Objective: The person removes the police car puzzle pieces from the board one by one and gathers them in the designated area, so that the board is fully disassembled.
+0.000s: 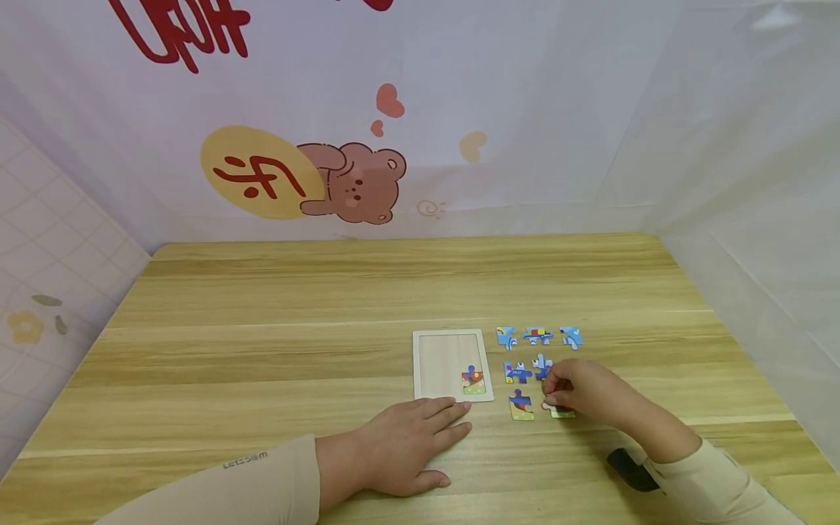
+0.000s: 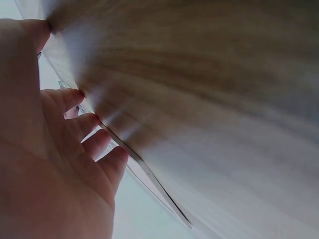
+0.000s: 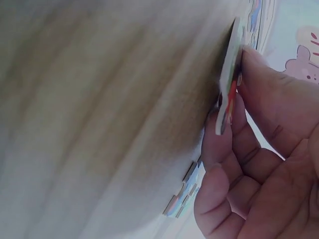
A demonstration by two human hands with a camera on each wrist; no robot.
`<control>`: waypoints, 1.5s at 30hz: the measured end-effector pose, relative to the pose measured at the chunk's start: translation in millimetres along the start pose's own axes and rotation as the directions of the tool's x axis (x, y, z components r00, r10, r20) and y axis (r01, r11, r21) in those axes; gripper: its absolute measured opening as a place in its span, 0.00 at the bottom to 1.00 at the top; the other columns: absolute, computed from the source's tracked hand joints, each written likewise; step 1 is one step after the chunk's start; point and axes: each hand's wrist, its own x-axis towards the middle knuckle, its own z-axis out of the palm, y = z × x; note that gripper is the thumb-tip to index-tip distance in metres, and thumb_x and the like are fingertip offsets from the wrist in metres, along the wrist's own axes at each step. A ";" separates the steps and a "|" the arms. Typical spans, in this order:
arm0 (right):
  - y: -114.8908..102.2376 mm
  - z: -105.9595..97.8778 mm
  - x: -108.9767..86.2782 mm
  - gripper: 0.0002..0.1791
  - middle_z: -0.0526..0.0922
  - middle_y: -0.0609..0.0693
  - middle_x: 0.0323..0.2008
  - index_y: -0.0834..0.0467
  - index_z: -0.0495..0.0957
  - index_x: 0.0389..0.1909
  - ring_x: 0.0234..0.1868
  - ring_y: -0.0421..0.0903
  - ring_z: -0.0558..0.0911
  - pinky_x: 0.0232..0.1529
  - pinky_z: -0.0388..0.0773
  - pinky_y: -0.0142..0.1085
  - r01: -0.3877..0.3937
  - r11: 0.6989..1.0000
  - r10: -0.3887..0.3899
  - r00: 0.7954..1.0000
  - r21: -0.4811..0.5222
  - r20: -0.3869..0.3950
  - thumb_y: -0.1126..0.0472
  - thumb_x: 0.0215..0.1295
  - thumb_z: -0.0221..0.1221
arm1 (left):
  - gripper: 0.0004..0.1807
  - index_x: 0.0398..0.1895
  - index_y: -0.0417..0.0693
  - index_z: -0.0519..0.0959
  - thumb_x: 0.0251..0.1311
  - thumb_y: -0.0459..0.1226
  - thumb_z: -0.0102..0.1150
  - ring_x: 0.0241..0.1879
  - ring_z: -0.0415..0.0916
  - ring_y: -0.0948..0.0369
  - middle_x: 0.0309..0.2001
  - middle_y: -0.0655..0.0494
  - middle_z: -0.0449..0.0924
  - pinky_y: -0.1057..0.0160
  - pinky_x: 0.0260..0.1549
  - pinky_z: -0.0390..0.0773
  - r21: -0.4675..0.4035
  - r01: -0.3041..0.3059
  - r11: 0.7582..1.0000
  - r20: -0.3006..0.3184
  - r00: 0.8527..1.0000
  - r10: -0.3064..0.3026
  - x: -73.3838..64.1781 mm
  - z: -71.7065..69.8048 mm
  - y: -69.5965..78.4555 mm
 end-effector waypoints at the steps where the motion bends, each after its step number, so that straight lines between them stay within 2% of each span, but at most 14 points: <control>1: -0.7 0.2 -0.1 0.07 0.75 0.41 0.23 0.57 0.76 0.26 0.23 0.35 0.69 0.24 0.68 0.29 -0.003 1.000 0.003 1.000 -0.001 -0.001 0.65 0.59 0.65 | 0.36 0.74 0.53 0.60 0.69 0.61 0.36 0.72 0.55 0.58 0.74 0.55 0.55 0.63 0.66 0.61 -0.001 0.000 1.000 0.000 1.000 0.000 0.0 -0.1 0.0; 11: -2.6 1.2 -0.2 0.07 0.73 0.41 0.22 0.55 0.76 0.25 0.22 0.35 0.69 0.23 0.67 0.29 -0.022 1.000 0.021 1.000 -0.022 -0.019 0.65 0.58 0.66 | 0.36 0.74 0.53 0.60 0.69 0.61 0.36 0.72 0.54 0.58 0.74 0.55 0.54 0.63 0.66 0.61 0.000 0.002 1.000 0.010 1.000 -0.002 -0.5 -1.1 0.7; 22: -2.2 1.7 0.3 0.08 0.75 0.40 0.23 0.55 0.76 0.24 0.22 0.34 0.68 0.22 0.68 0.28 0.006 1.000 -0.007 1.000 -0.027 -0.026 0.65 0.57 0.66 | 0.36 0.74 0.54 0.59 0.69 0.61 0.35 0.72 0.54 0.58 0.75 0.55 0.54 0.63 0.66 0.61 0.010 0.003 1.000 0.010 1.000 -0.003 -0.8 -0.3 1.0; 34: -2.5 0.4 0.8 0.07 0.77 0.41 0.24 0.54 0.78 0.25 0.23 0.35 0.70 0.23 0.69 0.29 -0.004 1.000 0.004 1.000 -0.025 -0.016 0.66 0.58 0.65 | 0.36 0.73 0.53 0.61 0.69 0.61 0.36 0.72 0.55 0.58 0.74 0.55 0.56 0.63 0.66 0.61 0.019 -0.006 1.000 -0.020 1.000 0.007 -0.5 0.3 0.2; 40: -7.9 -5.0 1.3 0.06 0.78 0.43 0.27 0.56 0.78 0.28 0.27 0.39 0.72 0.26 0.72 0.32 -0.017 0.999 0.015 0.996 -0.034 -0.083 0.68 0.59 0.64 | 0.36 0.73 0.53 0.61 0.69 0.61 0.36 0.72 0.55 0.58 0.74 0.55 0.56 0.63 0.66 0.61 0.014 -0.008 1.000 -0.016 1.000 0.008 -0.3 0.1 -0.1; 45: -14.6 -6.4 4.0 0.03 0.78 0.42 0.32 0.55 0.79 0.33 0.34 0.41 0.74 0.35 0.75 0.38 -0.032 0.997 0.020 0.984 -0.069 -0.175 0.65 0.61 0.64 | 0.36 0.73 0.52 0.61 0.69 0.61 0.36 0.72 0.55 0.58 0.74 0.54 0.56 0.63 0.66 0.61 0.012 -0.008 1.000 -0.015 1.000 0.008 -0.7 -0.4 0.4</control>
